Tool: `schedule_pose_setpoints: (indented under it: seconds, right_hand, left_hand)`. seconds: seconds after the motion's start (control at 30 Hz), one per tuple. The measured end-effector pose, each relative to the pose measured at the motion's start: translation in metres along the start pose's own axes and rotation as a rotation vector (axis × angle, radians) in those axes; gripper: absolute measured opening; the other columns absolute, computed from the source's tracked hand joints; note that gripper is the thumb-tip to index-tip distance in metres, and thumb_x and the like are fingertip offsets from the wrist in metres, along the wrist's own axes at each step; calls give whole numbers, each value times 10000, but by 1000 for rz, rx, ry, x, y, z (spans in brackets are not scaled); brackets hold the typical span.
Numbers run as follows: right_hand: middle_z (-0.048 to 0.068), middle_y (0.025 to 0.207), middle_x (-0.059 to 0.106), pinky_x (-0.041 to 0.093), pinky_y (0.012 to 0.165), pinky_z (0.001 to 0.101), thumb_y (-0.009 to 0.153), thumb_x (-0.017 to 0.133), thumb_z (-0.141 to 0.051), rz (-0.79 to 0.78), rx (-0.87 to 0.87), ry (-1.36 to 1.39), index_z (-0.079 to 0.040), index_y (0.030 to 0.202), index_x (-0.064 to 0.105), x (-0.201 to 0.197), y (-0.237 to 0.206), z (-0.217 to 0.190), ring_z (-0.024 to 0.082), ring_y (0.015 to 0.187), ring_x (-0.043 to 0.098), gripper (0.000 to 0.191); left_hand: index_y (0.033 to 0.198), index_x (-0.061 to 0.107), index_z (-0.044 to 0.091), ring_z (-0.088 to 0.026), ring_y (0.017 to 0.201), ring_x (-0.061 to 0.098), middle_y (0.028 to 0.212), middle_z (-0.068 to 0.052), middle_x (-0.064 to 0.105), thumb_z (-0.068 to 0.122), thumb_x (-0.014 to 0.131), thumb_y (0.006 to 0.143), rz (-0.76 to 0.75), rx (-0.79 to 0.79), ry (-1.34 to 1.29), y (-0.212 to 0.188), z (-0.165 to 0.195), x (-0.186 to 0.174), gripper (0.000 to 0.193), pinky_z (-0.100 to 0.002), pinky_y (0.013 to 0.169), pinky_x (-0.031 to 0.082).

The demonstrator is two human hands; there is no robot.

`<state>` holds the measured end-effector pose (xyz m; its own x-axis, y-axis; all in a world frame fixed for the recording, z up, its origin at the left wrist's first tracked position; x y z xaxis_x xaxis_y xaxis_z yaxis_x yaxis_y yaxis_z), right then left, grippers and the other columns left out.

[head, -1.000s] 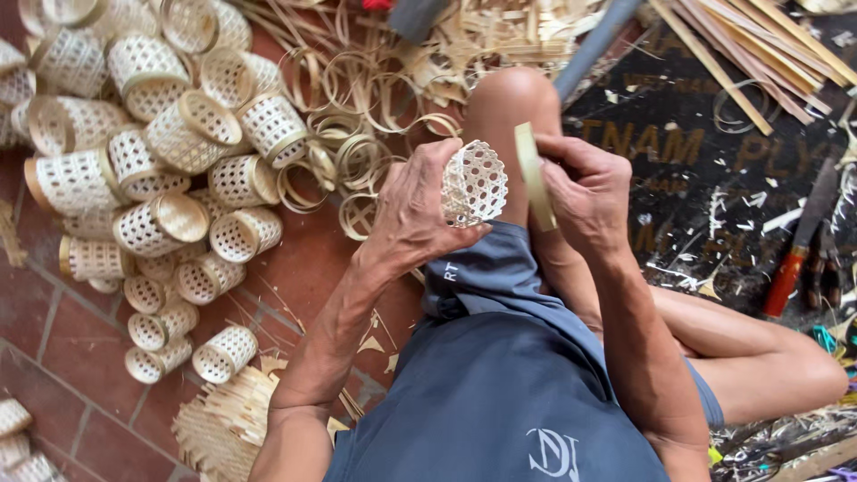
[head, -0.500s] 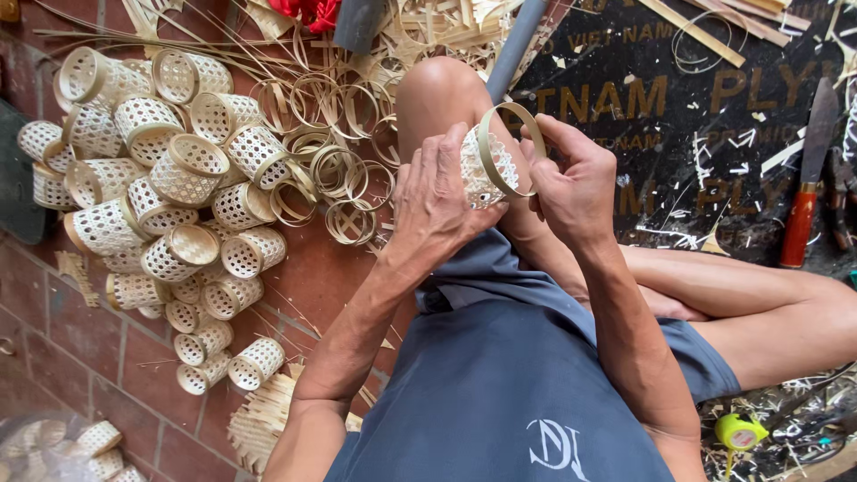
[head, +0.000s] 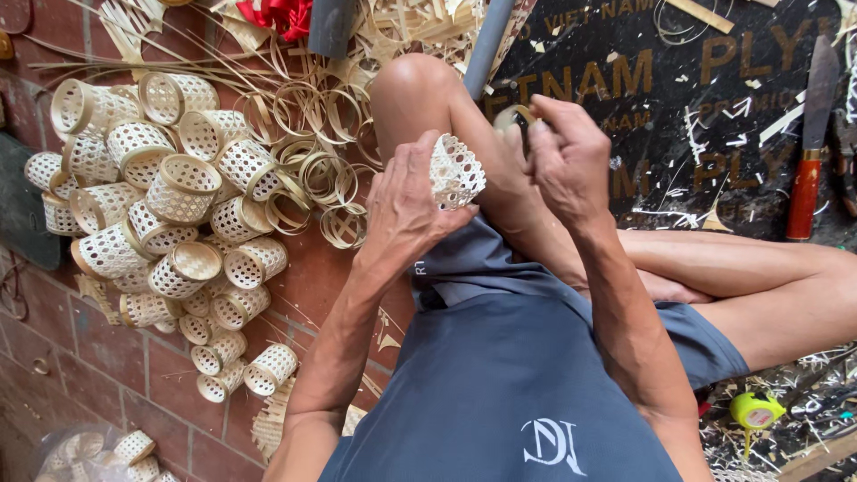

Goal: The person sits cross-legged on the floor and assembles woven bamboo lampshade baskets. They apply glue from a squeeze bottle to a woven mesh panel, press the mesh onto a bamboo rim, trim and cut bamboo strips with shears, wrap a strip around the rim, and use pliers to secure the joint, finishing a lampshade body.

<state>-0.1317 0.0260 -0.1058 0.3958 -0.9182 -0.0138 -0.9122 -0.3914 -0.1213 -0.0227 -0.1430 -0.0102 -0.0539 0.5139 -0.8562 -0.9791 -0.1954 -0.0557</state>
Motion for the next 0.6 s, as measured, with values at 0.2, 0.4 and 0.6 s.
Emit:
schedule_pose_setpoints:
  seconds: [0.2, 0.4, 0.6]
  right_hand:
    - [84, 823, 714, 516, 512, 237, 1001, 657, 5, 100, 299, 314, 42, 1191, 717, -1, 11, 89, 88, 596, 626, 203]
    - [85, 851, 704, 503, 536, 269, 1057, 663, 41, 519, -20, 200, 56, 1152, 713, -183, -5, 93, 123, 634, 635, 108]
    - [63, 891, 689, 477, 558, 250, 1128, 667, 11, 662, -69, -136, 54, 1174, 707, -277, -60, 106, 100, 654, 613, 74]
  left_hand:
    - [1457, 416, 46, -379, 1131, 605, 1216, -169, 569, 317, 945, 663, 6, -76, -13, -6, -28, -8, 993, -486, 937, 490]
    - [1481, 403, 37, -385, 1194, 597, 1306, -198, 570, 254, 964, 667, 62, -44, -61, -20, -28, -25, 1012, -461, 1011, 504]
    - [1486, 374, 4, -383, 1174, 581, 1282, -201, 560, 257, 964, 675, 29, 26, -40, -10, -4, -17, 1034, -480, 1012, 481]
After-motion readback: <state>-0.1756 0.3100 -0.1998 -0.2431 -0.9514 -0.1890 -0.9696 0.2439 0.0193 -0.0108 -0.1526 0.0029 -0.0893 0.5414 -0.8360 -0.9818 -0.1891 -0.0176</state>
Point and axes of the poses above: each hand's wrist, its own y-axis towards the middle knuckle, its own x-axis out of the palm, z = x × y, the point moved 9 cm from there along y, towards the middle knuckle
